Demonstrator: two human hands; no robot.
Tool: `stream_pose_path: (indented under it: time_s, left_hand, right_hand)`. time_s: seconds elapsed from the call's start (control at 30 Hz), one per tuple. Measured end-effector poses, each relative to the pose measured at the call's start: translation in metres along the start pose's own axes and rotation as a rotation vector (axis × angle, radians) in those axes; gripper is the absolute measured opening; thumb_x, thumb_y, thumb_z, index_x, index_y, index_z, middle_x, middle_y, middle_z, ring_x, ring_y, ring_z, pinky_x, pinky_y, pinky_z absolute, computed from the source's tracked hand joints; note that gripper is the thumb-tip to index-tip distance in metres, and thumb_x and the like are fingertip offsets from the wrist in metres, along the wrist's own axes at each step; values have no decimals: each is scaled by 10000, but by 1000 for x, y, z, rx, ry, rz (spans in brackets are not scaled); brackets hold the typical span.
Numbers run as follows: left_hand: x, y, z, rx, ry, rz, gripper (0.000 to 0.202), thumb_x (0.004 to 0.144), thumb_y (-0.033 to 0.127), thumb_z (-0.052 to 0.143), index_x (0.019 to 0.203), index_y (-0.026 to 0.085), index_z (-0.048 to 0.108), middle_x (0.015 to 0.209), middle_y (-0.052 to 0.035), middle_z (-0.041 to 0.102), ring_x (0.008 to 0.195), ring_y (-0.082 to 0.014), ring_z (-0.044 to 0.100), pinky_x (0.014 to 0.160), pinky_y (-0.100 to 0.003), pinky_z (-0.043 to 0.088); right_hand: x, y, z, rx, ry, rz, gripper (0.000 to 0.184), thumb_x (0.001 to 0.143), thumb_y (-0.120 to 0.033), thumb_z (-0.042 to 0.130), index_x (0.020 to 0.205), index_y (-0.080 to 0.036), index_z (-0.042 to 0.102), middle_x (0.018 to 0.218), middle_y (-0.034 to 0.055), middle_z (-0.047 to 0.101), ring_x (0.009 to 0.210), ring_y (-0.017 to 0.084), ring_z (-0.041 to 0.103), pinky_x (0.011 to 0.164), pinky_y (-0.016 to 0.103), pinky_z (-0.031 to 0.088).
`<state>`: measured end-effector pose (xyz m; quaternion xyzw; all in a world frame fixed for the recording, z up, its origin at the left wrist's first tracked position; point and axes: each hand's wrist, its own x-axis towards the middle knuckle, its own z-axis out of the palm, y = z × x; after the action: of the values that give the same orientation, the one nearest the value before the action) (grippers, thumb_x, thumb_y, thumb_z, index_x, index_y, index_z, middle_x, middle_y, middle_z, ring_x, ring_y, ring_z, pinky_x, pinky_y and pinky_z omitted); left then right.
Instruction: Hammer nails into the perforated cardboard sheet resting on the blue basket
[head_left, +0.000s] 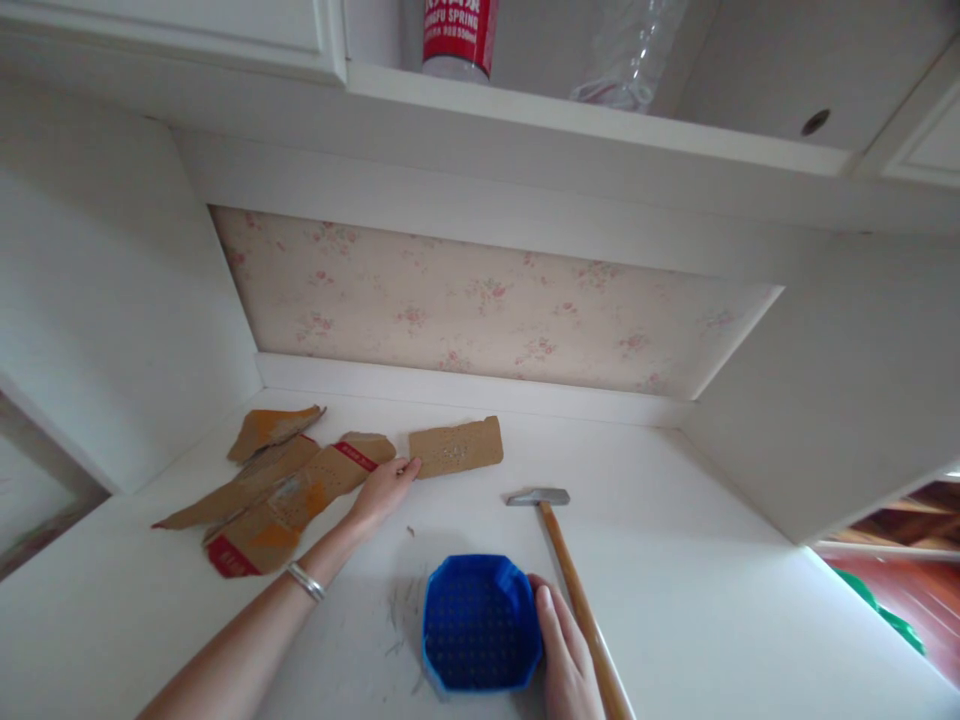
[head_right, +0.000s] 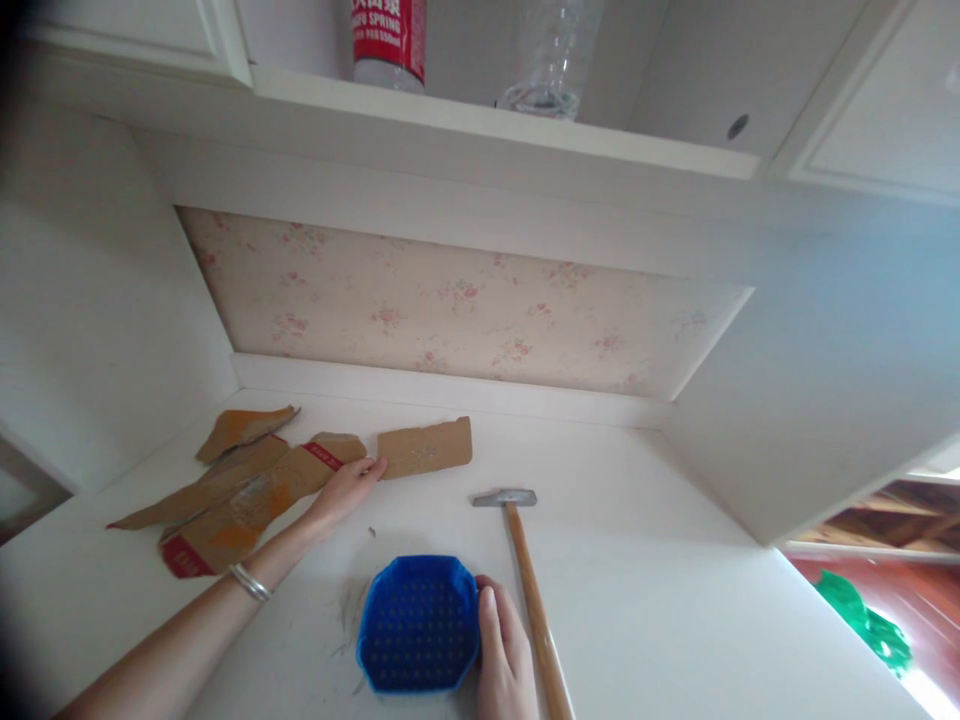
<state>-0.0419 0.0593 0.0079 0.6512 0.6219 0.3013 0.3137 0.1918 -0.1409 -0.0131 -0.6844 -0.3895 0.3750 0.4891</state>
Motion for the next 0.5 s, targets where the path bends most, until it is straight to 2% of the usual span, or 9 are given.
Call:
stream_pose_path:
  time_s: [0.1,0.23,0.33,0.5]
  left_hand:
    - [1,-4,1,29,24,15,492,892,570,406,808,163,669,795,-83,701,779,-244,630,689,-298,385]
    - [1,-12,3,75,50,11,501,897,553,415,872,139,696,842,-125,723,818,-274,653,725,-320,406]
    - [1,-16,4,98,69,-1,499,903,547,417,915,138,703,883,-137,731,852,-284,663,743,-326,413]
    - [-1,-18,4,105,82,-21,497,892,559,449,990,139,696,906,-135,732,875,-286,671,753,-326,423]
  right_hand:
    - [-1,0,-1,-68,-27,-83,610,918,-677,352,1196,-246,683,1302,42,669,1315,261,509,1107,317,396]
    - [-2,-5,1,15,0,-7,635,904,-681,385,1200,-196,667,1331,78,643,1338,267,474,1127,326,362]
    - [-2,-10,3,82,3,23,605,883,-683,434,1173,-211,679,1301,71,660,1330,276,476,1146,350,324]
    - [-3,-7,7,119,-15,17,617,888,-697,398,1173,-221,669,1299,87,654,1312,286,487,1160,408,286]
